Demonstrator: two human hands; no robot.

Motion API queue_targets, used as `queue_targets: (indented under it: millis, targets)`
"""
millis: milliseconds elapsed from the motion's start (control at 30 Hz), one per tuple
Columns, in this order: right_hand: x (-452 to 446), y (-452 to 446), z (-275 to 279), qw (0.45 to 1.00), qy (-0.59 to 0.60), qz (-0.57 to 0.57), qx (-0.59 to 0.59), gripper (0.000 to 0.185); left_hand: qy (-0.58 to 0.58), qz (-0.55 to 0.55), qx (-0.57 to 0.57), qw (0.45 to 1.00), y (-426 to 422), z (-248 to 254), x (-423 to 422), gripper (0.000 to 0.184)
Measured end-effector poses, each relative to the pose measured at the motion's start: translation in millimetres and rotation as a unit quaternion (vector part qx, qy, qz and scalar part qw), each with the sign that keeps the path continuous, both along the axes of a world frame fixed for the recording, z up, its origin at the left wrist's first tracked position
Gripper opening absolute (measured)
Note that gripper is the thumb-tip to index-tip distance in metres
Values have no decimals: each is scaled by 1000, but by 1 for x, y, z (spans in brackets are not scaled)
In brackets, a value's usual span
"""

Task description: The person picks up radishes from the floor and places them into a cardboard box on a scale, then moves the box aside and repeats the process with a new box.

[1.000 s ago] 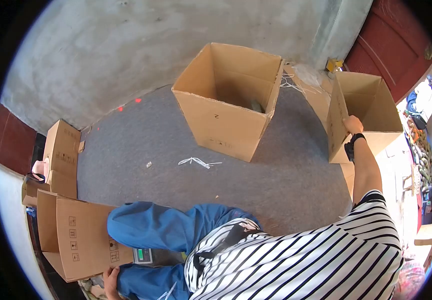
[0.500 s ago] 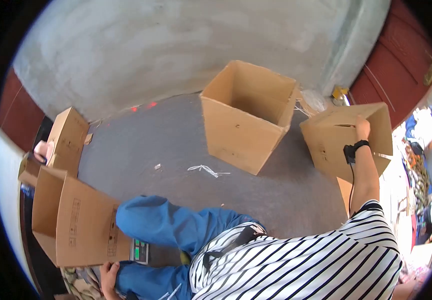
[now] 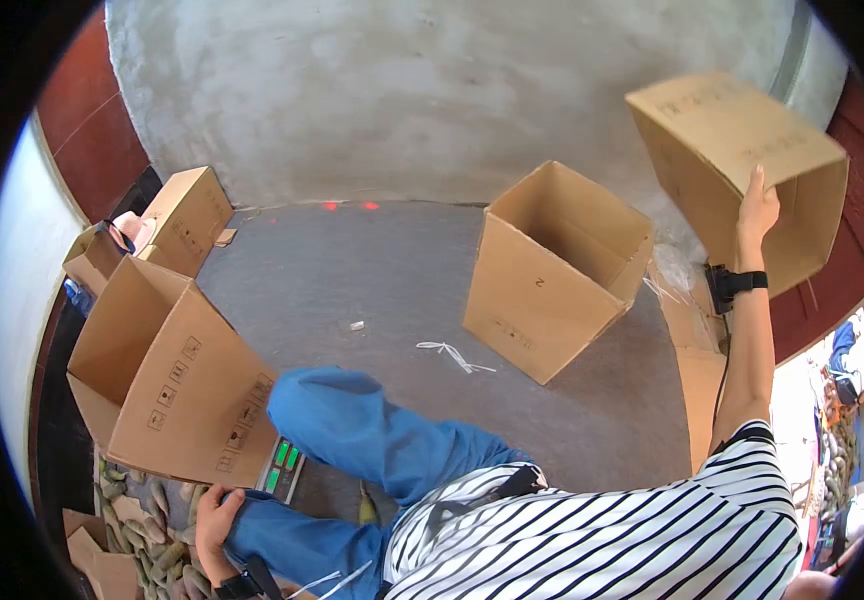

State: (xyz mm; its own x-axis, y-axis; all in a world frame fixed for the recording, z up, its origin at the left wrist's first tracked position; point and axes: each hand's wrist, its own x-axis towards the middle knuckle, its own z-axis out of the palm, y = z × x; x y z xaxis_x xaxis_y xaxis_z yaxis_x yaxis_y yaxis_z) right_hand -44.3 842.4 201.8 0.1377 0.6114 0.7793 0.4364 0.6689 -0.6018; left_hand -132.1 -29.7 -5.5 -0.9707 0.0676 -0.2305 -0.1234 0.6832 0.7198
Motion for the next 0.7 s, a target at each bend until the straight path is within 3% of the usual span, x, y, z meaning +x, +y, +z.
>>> queue_targets:
  millis: [67, 200, 267, 400, 433, 467, 533, 600, 700]
  targets:
    - [-18, -45, 27, 989, 20, 129, 63, 52, 17, -25, 26, 999, -2, -2, 1, 24]
    - [-63, -111, 61, 953, 73, 249, 153, 45, 11, -2, 36, 999, -3, 0, 11, 23]
    - [-91, -137, 68, 928, 44, 332, 165, 43, 1, 3, 18, 1000, -1, 5, 16, 23]
    - [-168, -190, 60, 899, -107, 373, 204, 47, 61, 30, -38, 997, 1, 5, 32, 24]
    - [-188, -209, 53, 888, -157, 401, 164, 48, 57, 36, -41, 997, 2, 5, 37, 24]
    - [-207, -231, 46, 872, -206, 426, 123, 49, 123, 45, -112, 985, 11, 7, 46, 25]
    - [-250, -270, 15, 839, -271, 440, 169, 48, 178, 55, -190, 964, 21, 10, 63, 26]
    - [-302, -296, -47, 807, -273, 488, 191, 45, 229, 71, -260, 935, 31, 7, 73, 28]
    - [-359, -346, -148, 747, -429, 473, 182, 38, 239, 104, -319, 911, 40, 5, 83, 32]
